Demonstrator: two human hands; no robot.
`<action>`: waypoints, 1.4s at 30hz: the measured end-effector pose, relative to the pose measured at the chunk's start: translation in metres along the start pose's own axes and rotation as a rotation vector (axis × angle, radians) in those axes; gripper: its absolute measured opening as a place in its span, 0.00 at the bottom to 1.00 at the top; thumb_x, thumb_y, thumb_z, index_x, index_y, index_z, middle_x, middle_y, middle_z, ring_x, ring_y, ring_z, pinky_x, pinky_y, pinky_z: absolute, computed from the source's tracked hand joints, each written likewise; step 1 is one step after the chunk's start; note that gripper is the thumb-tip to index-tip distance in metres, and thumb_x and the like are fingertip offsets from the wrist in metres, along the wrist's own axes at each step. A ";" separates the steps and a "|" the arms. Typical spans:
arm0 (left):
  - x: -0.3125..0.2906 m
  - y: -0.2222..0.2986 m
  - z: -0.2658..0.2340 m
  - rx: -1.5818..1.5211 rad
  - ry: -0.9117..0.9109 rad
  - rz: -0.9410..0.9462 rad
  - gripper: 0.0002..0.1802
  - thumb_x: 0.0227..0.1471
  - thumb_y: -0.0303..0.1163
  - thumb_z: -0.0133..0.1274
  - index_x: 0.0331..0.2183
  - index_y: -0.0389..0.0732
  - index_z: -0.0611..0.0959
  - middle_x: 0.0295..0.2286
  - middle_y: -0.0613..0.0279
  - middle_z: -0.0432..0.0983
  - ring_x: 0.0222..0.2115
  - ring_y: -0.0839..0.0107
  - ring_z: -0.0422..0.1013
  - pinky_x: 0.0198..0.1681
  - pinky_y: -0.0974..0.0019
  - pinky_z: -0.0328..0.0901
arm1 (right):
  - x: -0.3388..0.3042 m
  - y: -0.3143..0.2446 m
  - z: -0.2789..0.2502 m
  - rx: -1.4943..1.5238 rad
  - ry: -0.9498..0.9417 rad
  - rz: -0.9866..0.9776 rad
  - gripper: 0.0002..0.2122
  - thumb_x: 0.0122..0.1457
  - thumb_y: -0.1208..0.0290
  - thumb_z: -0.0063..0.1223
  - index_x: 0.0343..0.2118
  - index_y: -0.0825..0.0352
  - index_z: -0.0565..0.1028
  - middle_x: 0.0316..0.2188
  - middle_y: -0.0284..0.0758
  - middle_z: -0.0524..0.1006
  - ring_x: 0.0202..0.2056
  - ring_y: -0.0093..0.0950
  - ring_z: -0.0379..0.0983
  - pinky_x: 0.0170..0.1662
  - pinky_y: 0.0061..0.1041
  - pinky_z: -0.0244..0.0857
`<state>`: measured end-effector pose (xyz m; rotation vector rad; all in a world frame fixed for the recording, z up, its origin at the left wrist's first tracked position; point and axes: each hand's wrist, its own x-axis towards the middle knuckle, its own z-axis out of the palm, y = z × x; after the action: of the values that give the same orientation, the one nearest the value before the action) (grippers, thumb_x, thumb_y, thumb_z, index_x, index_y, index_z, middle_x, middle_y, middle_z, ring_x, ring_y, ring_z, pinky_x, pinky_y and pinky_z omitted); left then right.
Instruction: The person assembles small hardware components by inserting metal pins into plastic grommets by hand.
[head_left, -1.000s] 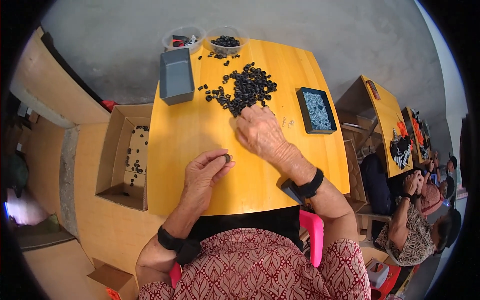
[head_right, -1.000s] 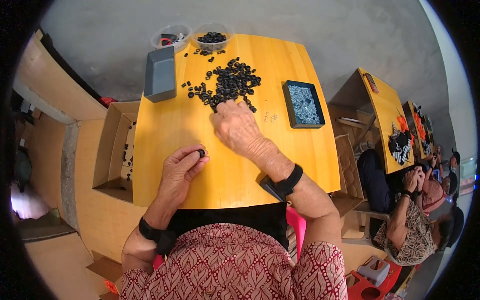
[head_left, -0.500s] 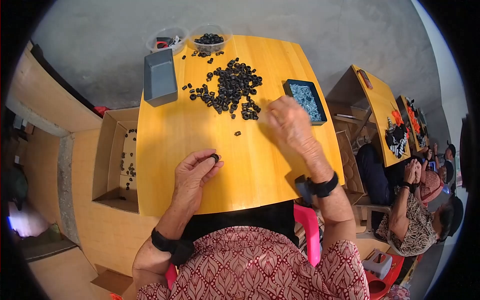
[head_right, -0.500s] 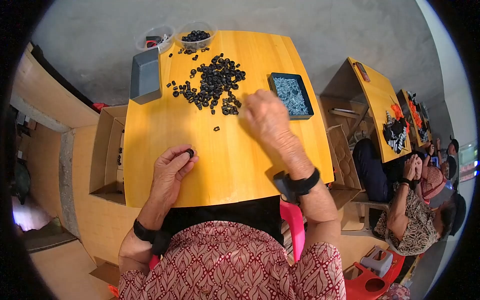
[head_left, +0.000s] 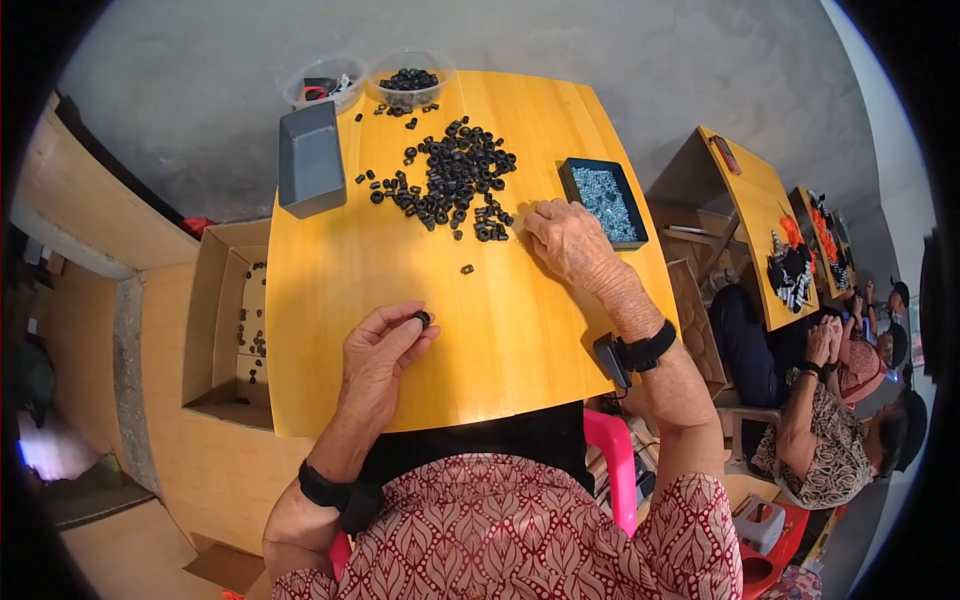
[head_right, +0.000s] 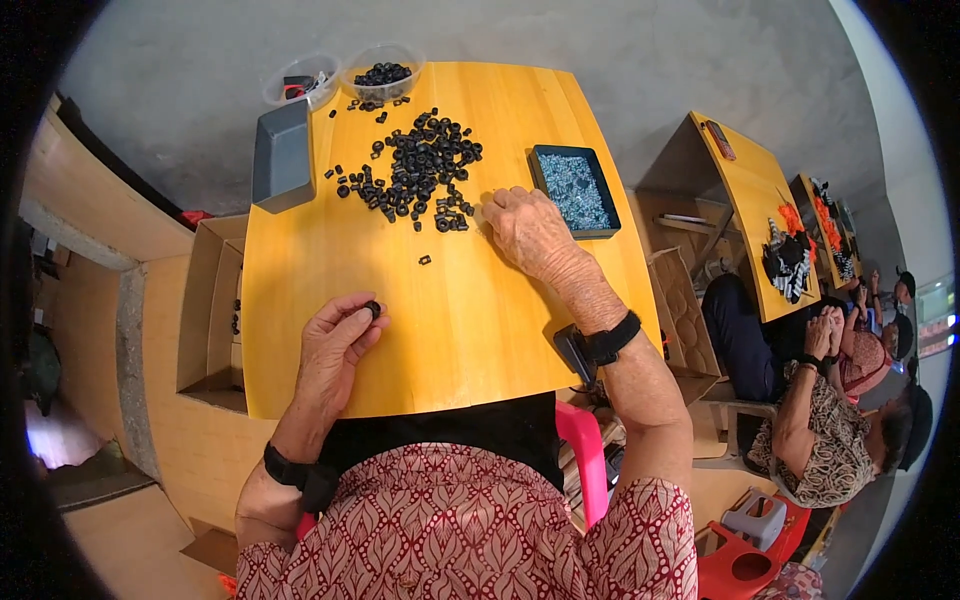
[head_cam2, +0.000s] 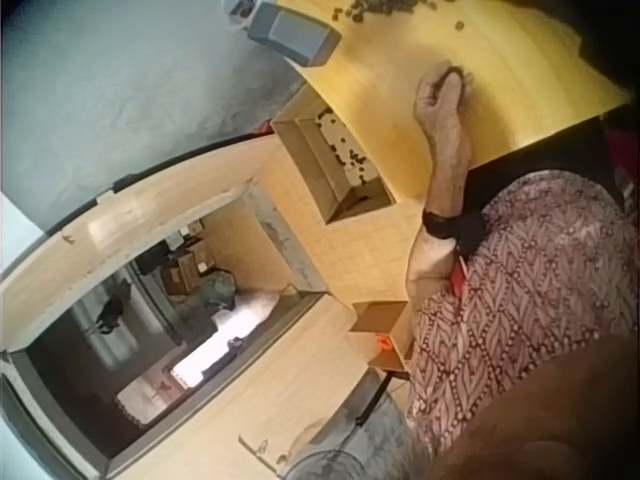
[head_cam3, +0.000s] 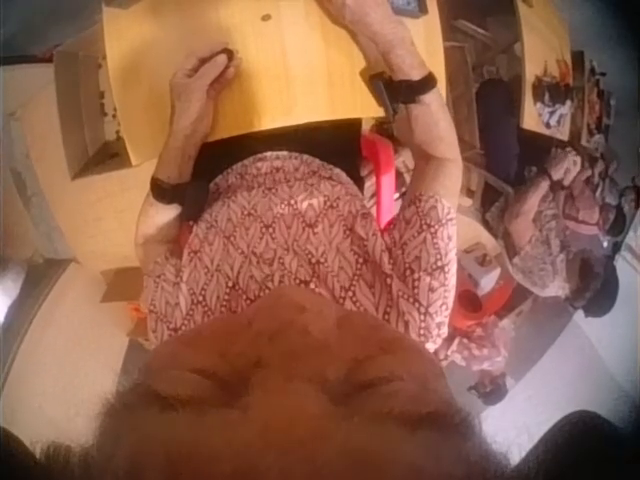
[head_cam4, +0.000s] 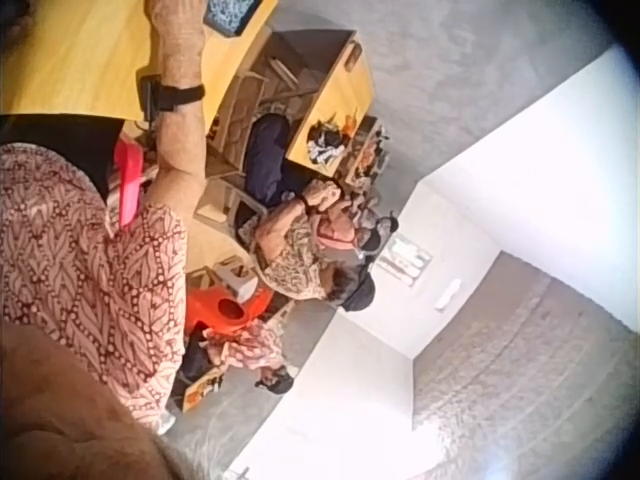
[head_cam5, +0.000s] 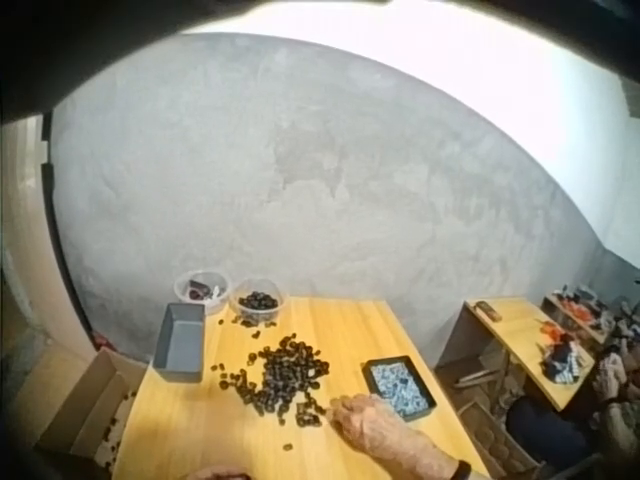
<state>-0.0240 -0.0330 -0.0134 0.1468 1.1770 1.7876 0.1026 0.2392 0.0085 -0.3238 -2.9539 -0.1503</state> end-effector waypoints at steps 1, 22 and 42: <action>0.000 0.000 0.000 0.002 0.003 -0.003 0.11 0.56 0.23 0.54 0.43 0.35 0.80 0.37 0.57 0.79 0.36 0.73 0.77 0.40 0.77 0.74 | -0.001 -0.001 0.000 0.028 0.051 0.009 0.06 0.53 0.74 0.54 0.34 0.68 0.75 0.30 0.38 0.75 0.36 0.36 0.73 0.43 0.33 0.68; 0.002 -0.005 0.002 0.016 0.013 0.009 0.11 0.56 0.25 0.56 0.43 0.36 0.80 0.38 0.60 0.78 0.38 0.71 0.76 0.44 0.74 0.71 | -0.014 -0.061 0.013 0.627 0.271 0.263 0.05 0.52 0.81 0.54 0.33 0.70 0.78 0.33 0.41 0.78 0.36 0.39 0.76 0.40 0.32 0.72; -0.001 -0.021 0.014 -0.023 -0.077 0.060 0.16 0.50 0.20 0.59 0.43 0.35 0.79 0.37 0.63 0.77 0.40 0.76 0.72 0.47 0.73 0.67 | -0.040 -0.137 -0.021 0.702 0.287 0.030 0.19 0.51 0.83 0.58 0.48 0.70 0.73 0.28 0.40 0.74 0.31 0.38 0.73 0.35 0.32 0.70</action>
<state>-0.0022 -0.0228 -0.0214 0.2376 1.1073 1.8304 0.1138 0.0951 0.0112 -0.2170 -2.5086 0.7558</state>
